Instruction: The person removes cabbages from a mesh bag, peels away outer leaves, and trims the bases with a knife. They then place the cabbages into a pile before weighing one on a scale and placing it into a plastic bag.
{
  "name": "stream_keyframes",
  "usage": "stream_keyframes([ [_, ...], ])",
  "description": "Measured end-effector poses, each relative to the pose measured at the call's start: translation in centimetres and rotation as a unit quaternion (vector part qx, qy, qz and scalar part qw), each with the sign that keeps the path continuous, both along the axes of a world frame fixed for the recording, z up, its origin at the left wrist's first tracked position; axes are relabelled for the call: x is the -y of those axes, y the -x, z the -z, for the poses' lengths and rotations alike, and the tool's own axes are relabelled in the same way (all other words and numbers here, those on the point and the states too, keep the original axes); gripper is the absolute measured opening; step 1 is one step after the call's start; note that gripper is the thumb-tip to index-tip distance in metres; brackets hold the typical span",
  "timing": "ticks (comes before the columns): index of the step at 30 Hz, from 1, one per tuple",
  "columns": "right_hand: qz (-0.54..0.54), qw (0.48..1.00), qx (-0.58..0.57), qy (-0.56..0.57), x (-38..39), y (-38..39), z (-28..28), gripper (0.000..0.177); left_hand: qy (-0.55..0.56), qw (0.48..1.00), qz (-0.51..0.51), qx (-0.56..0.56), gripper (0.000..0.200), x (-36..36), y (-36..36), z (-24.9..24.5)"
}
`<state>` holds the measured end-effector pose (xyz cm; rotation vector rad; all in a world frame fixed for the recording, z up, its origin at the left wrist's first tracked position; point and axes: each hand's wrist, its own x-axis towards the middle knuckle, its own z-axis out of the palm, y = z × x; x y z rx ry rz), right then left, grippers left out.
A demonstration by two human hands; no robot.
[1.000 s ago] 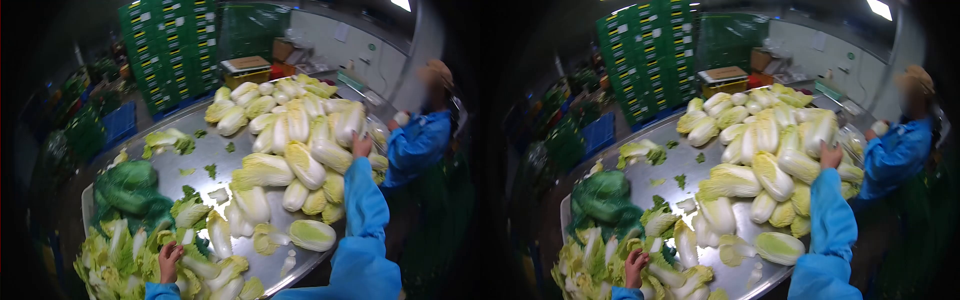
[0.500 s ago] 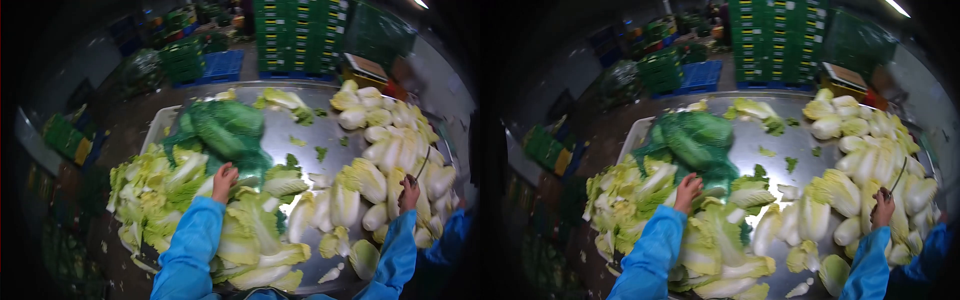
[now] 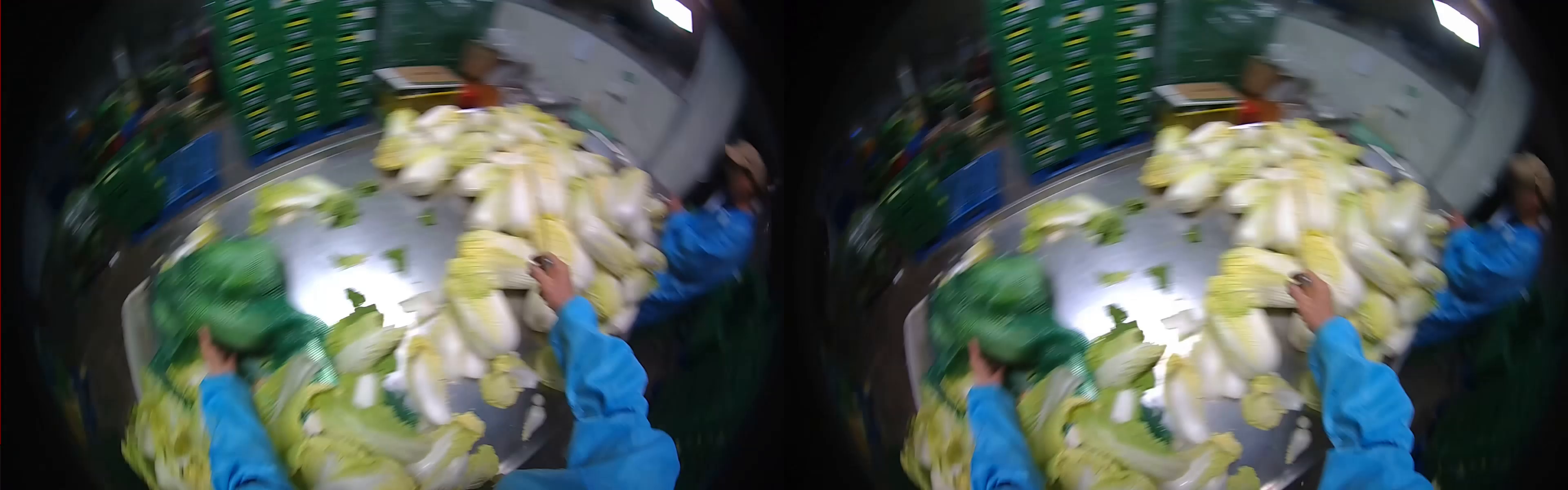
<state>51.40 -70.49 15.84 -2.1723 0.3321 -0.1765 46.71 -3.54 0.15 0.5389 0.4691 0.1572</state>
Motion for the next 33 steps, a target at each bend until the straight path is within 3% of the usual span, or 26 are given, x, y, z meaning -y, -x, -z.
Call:
stream_keyframes([
  [1,0.061,0.997,0.039,-0.006,1.1,-0.3,-0.8,0.03,-0.265,0.96,-0.035,-0.083,0.061,0.0,1.5,0.6],
  [2,0.103,0.981,0.143,0.082,4.6,-1.3,0.0,0.032,-0.249,0.956,-0.071,-0.137,0.064,-0.1,1.8,0.0],
  [3,0.132,0.948,0.237,0.168,7.8,-2.4,0.7,0.034,-0.181,0.963,-0.061,-0.192,0.067,-4.6,0.9,2.6],
  [5,0.236,0.889,0.325,0.219,13.3,-3.7,-1.5,0.04,-0.44,0.842,-0.225,-0.214,0.063,-2.4,0.5,-0.2],
  [7,0.299,0.89,0.287,0.19,18.6,-5.0,-5.0,0.053,-0.465,0.795,-0.362,-0.143,0.056,-0.2,-1.1,-2.6],
  [8,0.361,0.872,0.258,0.208,20.3,-6.1,-6.0,0.062,-0.453,0.827,-0.322,-0.08,0.055,3.2,-1.3,-5.8],
  [9,0.42,0.85,0.227,0.225,21.9,-6.9,-6.6,0.071,-0.458,0.826,-0.319,-0.078,0.055,6.1,-1.9,-8.3],
  [10,0.423,0.85,0.224,0.221,22.9,-7.3,-7.0,0.071,-0.459,0.854,-0.24,-0.036,0.052,8.9,-2.6,-10.5],
  [12,0.387,0.908,0.047,0.156,24.0,-7.7,-7.7,0.077,-0.477,0.871,-0.11,0.044,0.048,14.8,-4.8,-13.8],
  [15,0.361,0.922,0.053,0.131,25.2,-7.5,-7.6,0.066,-0.456,0.881,0.054,0.111,0.038,24.7,-8.6,-16.1],
  [16,0.348,0.929,0.107,0.065,29.0,-8.9,-4.3,0.053,-0.422,0.896,0.089,0.105,0.038,29.0,-9.3,-17.3],
  [17,0.35,0.928,0.107,0.062,28.8,-8.1,-4.6,0.053,-0.386,0.909,0.124,0.1,0.039,33.6,-9.8,-18.4],
  [18,0.332,0.933,0.121,-0.069,27.6,-6.7,-5.5,0.047,-0.363,0.907,0.179,0.115,0.039,37.7,-10.2,-19.0],
  [19,0.306,0.922,0.135,-0.198,27.1,-5.6,-5.9,0.041,-0.339,0.903,0.232,0.129,0.04,41.8,-10.6,-19.6],
  [20,0.306,0.921,0.137,-0.199,27.4,-5.0,-5.5,0.041,-0.33,0.887,0.288,0.145,0.042,45.9,-10.9,-20.1],
  [22,0.276,0.893,0.154,-0.321,28.1,-4.3,-4.7,0.033,-0.318,0.857,0.368,0.169,0.045,53.5,-12.0,-20.8],
  [27,0.219,0.878,0.199,-0.377,28.9,-3.9,-3.6,0.031,-0.347,0.792,0.442,0.237,0.063,69.3,-14.3,-21.9],
  [31,0.171,0.884,0.239,-0.363,27.5,-4.1,-3.1,0.034,-0.441,0.774,0.363,0.274,0.081,78.8,-16.2,-19.6],
  [33,0.184,0.883,0.241,-0.358,25.4,-3.7,-3.8,0.04,-0.37,0.778,0.388,0.328,0.082,80.1,-15.0,-20.4],
])
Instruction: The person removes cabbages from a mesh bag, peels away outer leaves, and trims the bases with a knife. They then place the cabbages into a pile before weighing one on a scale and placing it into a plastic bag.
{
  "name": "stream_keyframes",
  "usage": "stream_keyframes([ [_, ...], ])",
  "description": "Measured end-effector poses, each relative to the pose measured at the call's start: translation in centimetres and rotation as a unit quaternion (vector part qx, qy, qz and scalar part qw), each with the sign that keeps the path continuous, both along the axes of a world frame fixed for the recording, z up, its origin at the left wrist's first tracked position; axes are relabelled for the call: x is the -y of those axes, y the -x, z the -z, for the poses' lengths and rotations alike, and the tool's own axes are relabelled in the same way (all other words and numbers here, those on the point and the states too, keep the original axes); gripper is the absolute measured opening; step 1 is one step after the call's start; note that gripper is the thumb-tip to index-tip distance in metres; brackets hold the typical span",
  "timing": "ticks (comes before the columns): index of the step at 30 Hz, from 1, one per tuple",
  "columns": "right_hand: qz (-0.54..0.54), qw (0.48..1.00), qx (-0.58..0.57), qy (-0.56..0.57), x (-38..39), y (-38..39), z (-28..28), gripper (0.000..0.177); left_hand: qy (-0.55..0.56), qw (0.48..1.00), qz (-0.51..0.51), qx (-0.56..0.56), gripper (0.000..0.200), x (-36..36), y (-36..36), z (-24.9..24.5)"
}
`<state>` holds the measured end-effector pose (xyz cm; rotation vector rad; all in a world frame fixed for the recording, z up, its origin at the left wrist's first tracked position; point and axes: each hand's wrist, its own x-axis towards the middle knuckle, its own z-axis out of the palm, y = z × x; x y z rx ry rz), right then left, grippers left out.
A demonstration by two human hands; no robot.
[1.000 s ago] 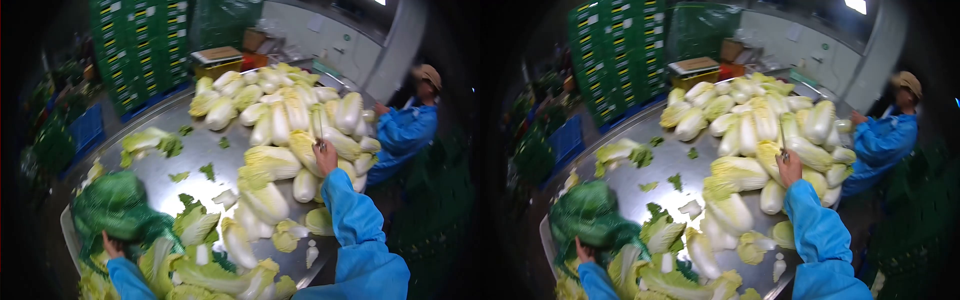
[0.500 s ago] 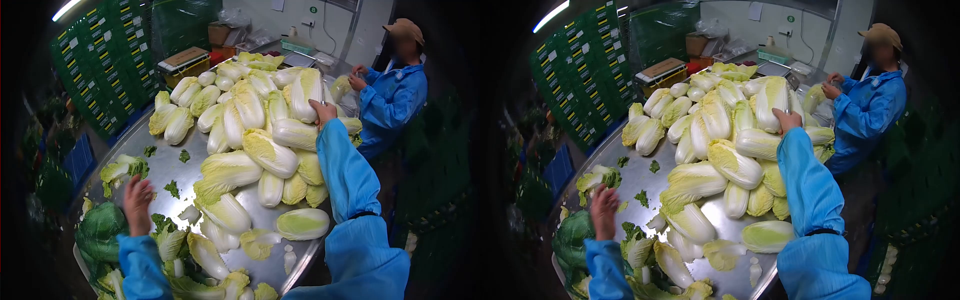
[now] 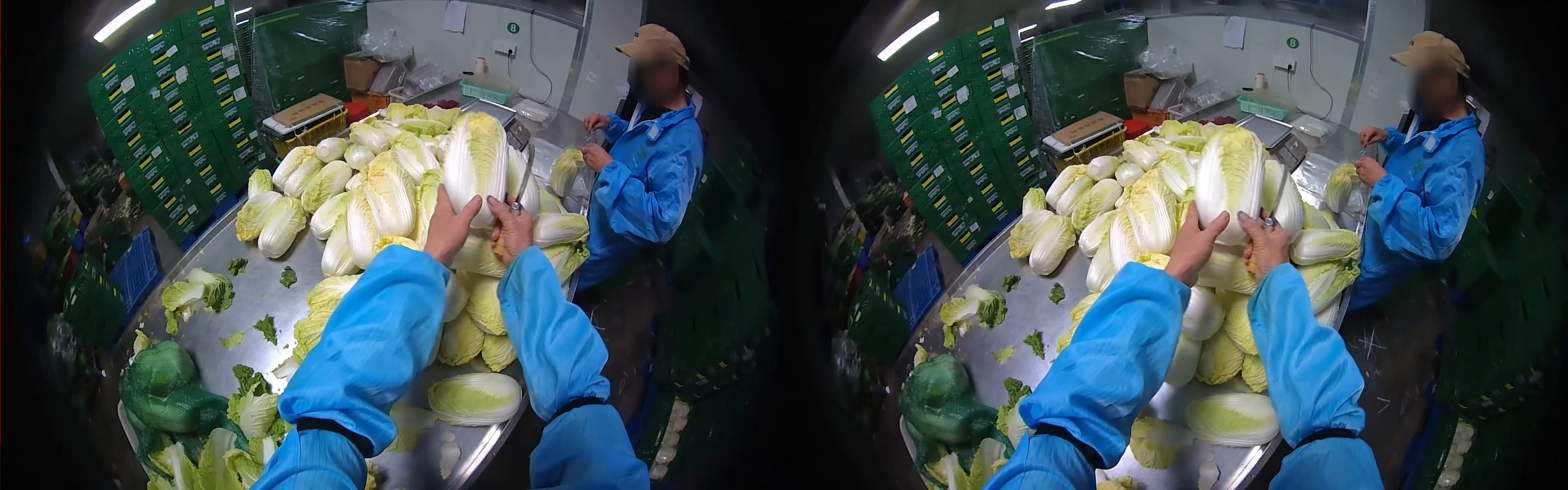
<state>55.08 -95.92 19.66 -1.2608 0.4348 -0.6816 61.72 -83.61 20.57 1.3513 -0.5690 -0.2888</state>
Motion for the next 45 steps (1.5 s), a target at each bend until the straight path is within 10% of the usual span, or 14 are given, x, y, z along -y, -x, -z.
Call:
stream_keyframes([
  [5,-0.109,0.987,0.107,-0.04,-4.5,4.3,-2.6,0.038,0.132,0.987,-0.025,0.086,0.072,-6.9,5.1,-2.3],
  [8,-0.227,0.954,0.109,-0.162,-9.3,7.2,-2.9,0.04,0.229,0.962,0.064,-0.135,0.09,-13.5,7.2,-3.2],
  [14,-0.307,0.948,-0.077,0.029,-19.9,11.1,-4.3,0.055,0.2,0.959,-0.037,-0.196,0.093,-23.6,14.3,0.6],
  [26,-0.231,0.948,-0.025,0.218,-33.5,12.6,-0.5,0.029,0.307,0.892,-0.263,-0.201,0.08,-34.2,21.5,3.5],
  [29,-0.257,0.958,-0.029,-0.121,-35.2,11.6,3.1,0.021,0.387,0.846,-0.297,-0.218,0.08,-35.8,22.1,3.2],
  [31,-0.295,0.946,-0.069,-0.116,-35.6,12.8,3.6,0.022,0.457,0.804,-0.312,-0.217,0.078,-37.2,22.6,3.0],
  [34,-0.387,0.91,-0.149,0.025,-35.3,14.2,3.9,0.035,0.428,0.805,-0.363,-0.19,0.077,-41.1,23.5,3.7],
  [39,-0.429,0.861,0.094,0.258,-41.9,16.8,-1.6,0.069,0.287,0.826,-0.479,-0.072,0.085,-43.1,25.4,3.0],
  [45,-0.55,0.833,-0.005,0.064,-43.8,16.9,-3.4,0.05,0.286,0.883,-0.35,-0.129,0.07,-46.2,26.2,3.6],
])
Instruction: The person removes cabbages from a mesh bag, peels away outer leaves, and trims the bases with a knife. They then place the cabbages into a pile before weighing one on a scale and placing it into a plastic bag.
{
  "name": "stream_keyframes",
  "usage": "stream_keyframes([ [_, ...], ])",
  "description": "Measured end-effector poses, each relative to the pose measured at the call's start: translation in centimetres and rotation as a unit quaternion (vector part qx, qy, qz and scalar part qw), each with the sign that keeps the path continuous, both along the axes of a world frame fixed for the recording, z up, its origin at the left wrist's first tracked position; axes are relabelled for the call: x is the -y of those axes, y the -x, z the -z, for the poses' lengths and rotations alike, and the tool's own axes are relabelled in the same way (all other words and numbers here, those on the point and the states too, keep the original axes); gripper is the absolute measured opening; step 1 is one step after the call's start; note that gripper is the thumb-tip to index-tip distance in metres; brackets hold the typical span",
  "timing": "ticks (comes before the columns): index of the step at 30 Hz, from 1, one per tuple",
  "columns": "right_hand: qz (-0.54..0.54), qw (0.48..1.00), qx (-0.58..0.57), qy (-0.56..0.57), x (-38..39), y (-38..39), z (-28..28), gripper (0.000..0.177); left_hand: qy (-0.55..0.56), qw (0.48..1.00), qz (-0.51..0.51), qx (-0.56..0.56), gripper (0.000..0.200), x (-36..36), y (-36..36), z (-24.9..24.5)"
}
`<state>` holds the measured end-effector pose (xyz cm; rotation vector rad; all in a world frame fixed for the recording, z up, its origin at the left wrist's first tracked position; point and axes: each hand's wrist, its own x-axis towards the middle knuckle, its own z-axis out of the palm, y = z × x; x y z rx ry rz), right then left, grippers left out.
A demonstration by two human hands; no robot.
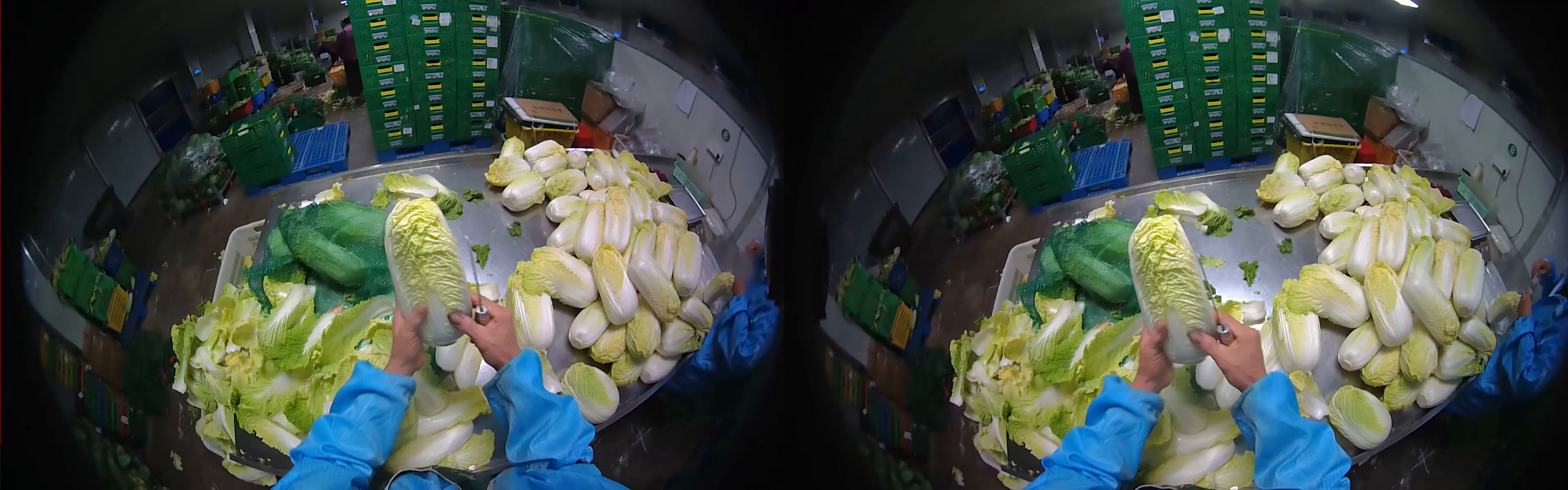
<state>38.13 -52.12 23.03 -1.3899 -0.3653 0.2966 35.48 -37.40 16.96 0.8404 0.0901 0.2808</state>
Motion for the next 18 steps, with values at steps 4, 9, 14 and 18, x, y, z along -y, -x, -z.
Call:
stream_keyframes([
  [4,0.044,0.998,-0.021,0.037,-0.3,0.2,1.2,0.038,0.058,0.997,0.02,-0.036,0.063,0.6,-0.1,1.2],
  [9,0.133,0.991,-0.023,0.02,0.0,-0.2,2.8,0.033,0.128,0.99,-0.003,-0.057,0.059,3.1,-0.8,3.6],
  [14,0.218,0.966,-0.123,-0.065,1.8,-2.0,4.3,0.027,0.203,0.975,0.05,-0.08,0.062,4.9,0.8,1.9],
  [18,0.243,0.95,-0.161,-0.109,3.4,-3.0,4.0,0.023,0.282,0.951,0.113,-0.065,0.063,5.4,1.7,3.3],
])
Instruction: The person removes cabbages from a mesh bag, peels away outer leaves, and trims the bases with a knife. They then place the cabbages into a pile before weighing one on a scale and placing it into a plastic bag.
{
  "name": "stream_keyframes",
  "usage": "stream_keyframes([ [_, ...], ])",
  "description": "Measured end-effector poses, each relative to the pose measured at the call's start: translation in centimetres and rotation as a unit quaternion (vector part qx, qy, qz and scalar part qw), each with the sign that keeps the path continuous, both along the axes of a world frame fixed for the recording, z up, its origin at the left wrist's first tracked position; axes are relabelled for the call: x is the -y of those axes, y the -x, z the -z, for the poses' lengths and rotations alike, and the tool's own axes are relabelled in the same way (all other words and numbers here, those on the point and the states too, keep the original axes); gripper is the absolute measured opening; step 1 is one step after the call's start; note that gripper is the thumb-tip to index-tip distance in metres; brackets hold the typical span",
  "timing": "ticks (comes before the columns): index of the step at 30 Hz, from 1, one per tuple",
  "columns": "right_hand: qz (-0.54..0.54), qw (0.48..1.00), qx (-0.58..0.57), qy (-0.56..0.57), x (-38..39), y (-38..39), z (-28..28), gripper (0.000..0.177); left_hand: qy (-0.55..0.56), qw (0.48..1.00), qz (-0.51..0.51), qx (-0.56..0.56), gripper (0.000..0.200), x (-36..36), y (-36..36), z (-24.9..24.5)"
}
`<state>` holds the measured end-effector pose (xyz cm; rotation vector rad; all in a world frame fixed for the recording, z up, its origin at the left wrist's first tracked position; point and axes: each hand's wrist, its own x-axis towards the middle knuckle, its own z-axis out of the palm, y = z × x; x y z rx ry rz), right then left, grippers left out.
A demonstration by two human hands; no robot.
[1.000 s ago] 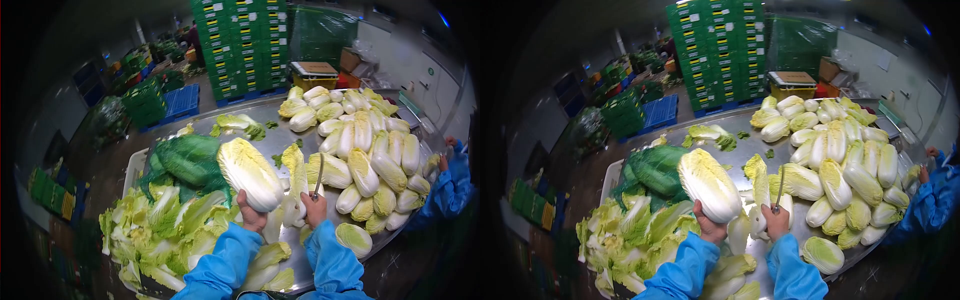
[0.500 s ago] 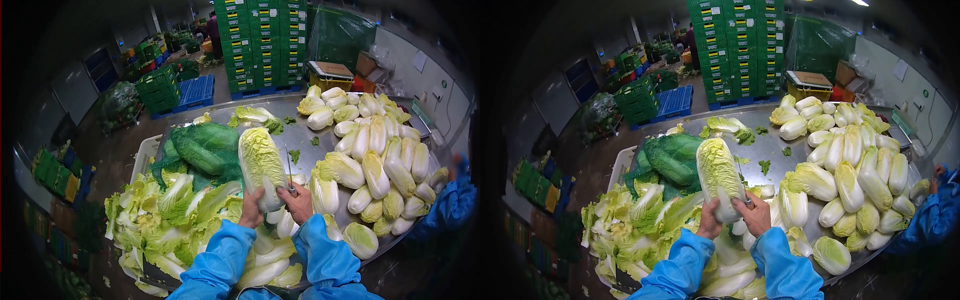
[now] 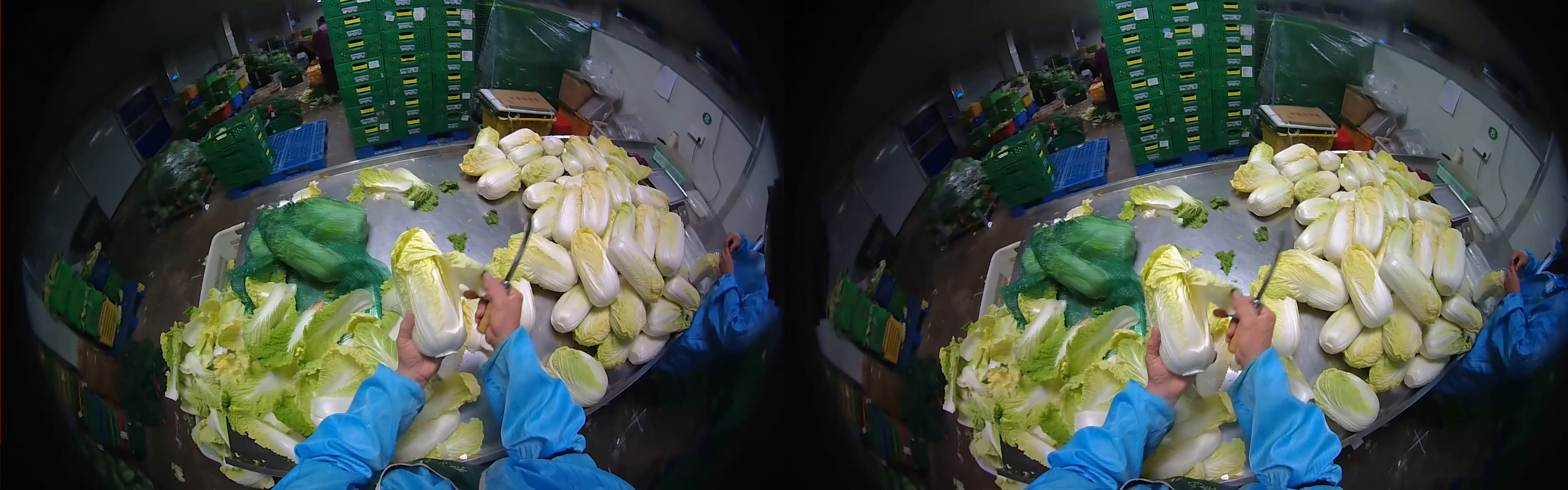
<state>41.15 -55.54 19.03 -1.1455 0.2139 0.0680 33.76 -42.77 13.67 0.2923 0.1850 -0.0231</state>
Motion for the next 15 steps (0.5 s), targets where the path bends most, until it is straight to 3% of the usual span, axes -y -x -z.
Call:
stream_keyframes([
  [3,0.05,0.998,0.012,-0.025,1.9,-1.0,0.1,0.023,0.015,1.0,-0.004,-0.013,0.063,0.2,0.8,0.4],
  [4,-0.026,0.999,0.023,0.0,2.5,-0.7,0.2,0.024,0.025,0.999,-0.019,-0.01,0.063,0.1,0.9,0.5],
  [5,-0.026,0.999,0.021,-0.001,2.4,0.3,0.0,0.024,0.024,0.999,-0.019,-0.013,0.063,0.0,0.9,0.4],
  [7,-0.198,0.965,-0.031,0.168,1.4,3.2,-0.3,0.039,-0.049,0.997,-0.042,-0.037,0.059,-0.5,0.3,-0.1],
  [9,-0.215,0.964,0.047,0.149,-0.3,5.7,0.2,0.056,-0.111,0.991,-0.059,-0.04,0.057,-0.4,0.0,-0.7],
  [11,-0.211,0.972,0.025,0.104,-1.4,6.3,-0.1,0.061,-0.096,0.989,-0.102,-0.052,0.056,0.0,-0.1,-2.2],
  [15,-0.099,0.989,0.068,0.09,-3.3,5.8,0.3,0.05,-0.028,0.989,-0.122,-0.077,0.055,0.7,-0.4,-2.5],
])
